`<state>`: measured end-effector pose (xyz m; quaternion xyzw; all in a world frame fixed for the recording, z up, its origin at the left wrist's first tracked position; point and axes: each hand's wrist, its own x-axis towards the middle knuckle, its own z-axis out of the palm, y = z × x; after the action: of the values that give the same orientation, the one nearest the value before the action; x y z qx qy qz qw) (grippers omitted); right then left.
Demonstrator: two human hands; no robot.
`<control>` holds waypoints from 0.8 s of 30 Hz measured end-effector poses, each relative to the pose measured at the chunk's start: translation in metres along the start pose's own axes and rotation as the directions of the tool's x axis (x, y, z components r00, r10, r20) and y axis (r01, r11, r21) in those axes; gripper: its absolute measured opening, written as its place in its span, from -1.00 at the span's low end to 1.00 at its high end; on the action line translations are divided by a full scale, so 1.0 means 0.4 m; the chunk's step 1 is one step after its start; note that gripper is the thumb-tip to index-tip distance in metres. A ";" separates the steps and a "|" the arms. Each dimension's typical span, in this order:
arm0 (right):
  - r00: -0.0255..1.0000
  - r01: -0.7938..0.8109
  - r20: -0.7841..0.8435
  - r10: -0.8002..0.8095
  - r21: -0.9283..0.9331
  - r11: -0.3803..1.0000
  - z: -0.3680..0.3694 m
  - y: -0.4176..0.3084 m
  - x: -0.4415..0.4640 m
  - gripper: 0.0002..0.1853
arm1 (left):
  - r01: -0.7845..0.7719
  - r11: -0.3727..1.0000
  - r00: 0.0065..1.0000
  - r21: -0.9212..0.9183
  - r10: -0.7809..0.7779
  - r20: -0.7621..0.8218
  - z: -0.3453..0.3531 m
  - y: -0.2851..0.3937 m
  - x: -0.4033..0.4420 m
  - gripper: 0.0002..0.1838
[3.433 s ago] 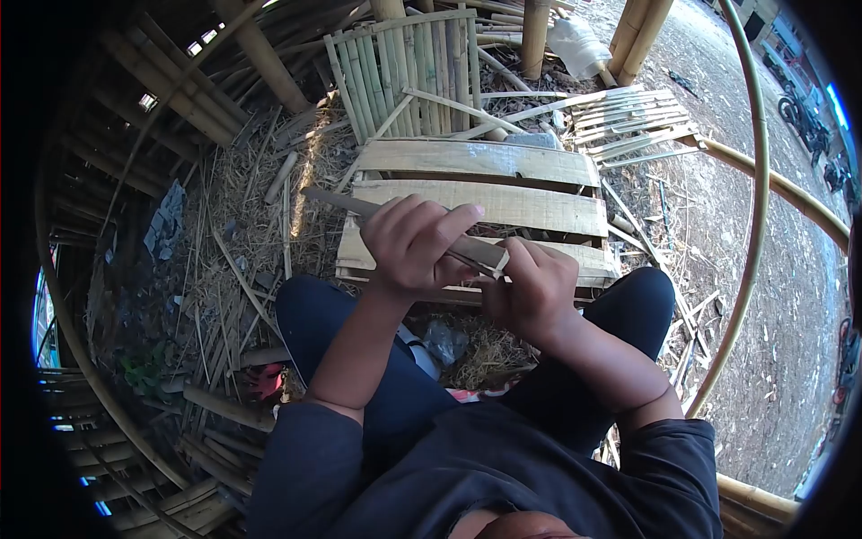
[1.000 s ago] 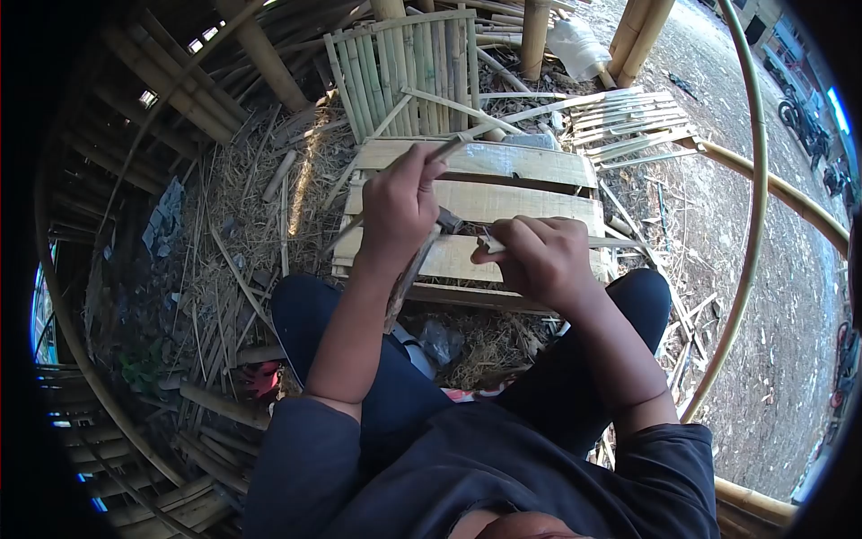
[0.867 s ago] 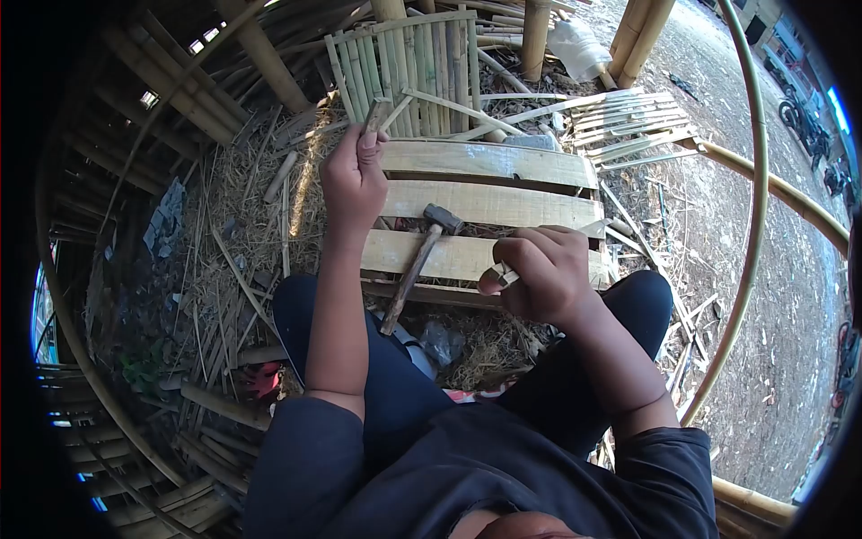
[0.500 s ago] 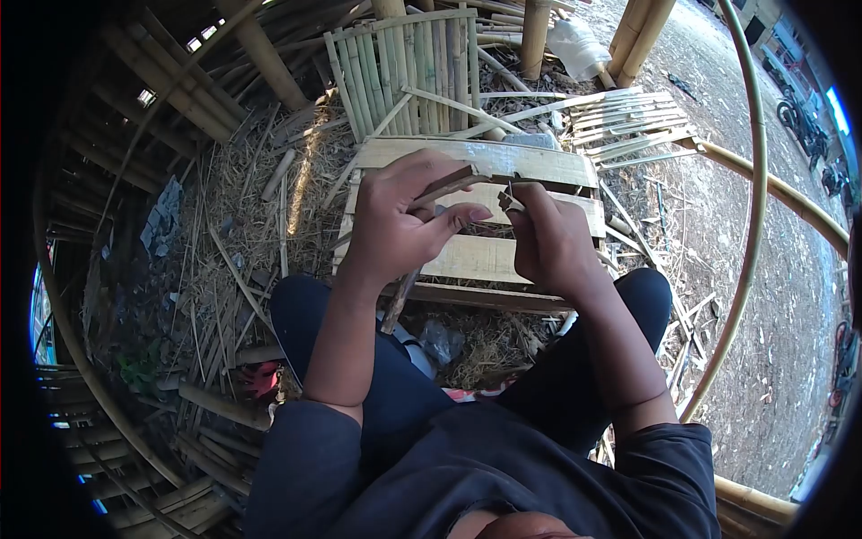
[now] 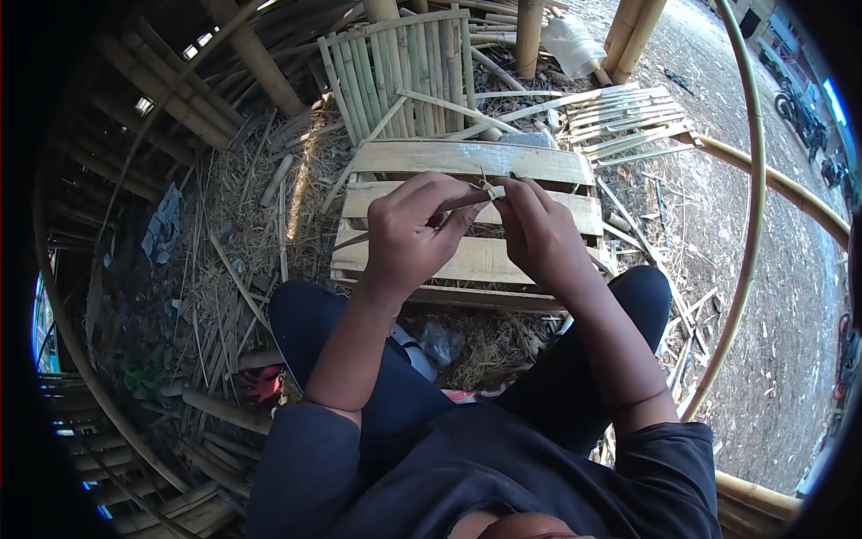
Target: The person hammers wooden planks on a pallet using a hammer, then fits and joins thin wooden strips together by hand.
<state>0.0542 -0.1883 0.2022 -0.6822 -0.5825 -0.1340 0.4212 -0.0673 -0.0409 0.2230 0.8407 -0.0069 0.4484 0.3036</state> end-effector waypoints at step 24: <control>1.000 0.004 -0.009 -0.002 0.182 0.983 -0.012 -0.004 0.017 -0.75 | -0.467 0.839 0.882 0.278 0.462 0.088 -0.096 -0.062 0.044 -0.67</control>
<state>0.0560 -0.1874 0.2104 -0.6394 -0.5915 -0.0840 0.4840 -0.0786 0.0037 0.2395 0.8530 -0.1470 0.4974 0.0585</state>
